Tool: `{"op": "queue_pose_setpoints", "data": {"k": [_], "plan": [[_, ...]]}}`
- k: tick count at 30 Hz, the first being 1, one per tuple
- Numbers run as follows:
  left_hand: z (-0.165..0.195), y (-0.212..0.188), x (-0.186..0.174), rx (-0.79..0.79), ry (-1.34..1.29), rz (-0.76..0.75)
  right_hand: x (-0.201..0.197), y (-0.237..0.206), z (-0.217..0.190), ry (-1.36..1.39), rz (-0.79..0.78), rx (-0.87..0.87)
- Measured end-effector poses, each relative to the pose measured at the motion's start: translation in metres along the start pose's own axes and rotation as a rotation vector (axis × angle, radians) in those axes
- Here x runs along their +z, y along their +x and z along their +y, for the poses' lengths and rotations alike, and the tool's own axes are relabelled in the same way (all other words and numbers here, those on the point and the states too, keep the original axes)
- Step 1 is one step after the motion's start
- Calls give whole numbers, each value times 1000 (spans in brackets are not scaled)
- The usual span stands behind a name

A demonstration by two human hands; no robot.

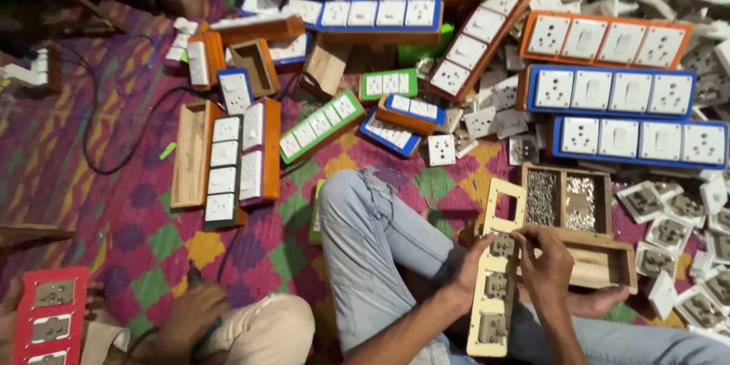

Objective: The person sits on the floor and assembles a multi-gang electrical switchboard by hand. They repeatedly insert screws into the back of the switchboard to secure the internal components, then flip the board over to check the front faceplate and switches.

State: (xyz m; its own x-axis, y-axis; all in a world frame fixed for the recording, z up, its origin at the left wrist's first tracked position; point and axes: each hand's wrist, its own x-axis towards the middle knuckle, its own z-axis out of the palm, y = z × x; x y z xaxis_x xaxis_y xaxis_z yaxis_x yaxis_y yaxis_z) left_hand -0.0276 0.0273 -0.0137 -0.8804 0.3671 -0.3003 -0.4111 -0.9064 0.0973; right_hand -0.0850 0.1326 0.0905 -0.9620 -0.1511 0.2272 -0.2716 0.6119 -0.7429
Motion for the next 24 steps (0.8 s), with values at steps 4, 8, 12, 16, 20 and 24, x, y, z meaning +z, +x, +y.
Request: {"op": "queue_pose_setpoints", "data": {"k": [4,8,12,16,20,24], "plan": [[3,2,1,45,32,-32,5,-1,4,76,25,5],[6,5,2,57,39,33,12,-3,18,255,31,77],[10,5,2,73,12,-11,17,-4,25,278,37,43],[11,7,2,111,-13,-59,16,-4,22,206,43,-30],[12,12,1,125,-74,-63,14,-2,17,269,24,-103],[14,10,-2,86,-95,-70,11,0,13,296,-36,-88]]}}
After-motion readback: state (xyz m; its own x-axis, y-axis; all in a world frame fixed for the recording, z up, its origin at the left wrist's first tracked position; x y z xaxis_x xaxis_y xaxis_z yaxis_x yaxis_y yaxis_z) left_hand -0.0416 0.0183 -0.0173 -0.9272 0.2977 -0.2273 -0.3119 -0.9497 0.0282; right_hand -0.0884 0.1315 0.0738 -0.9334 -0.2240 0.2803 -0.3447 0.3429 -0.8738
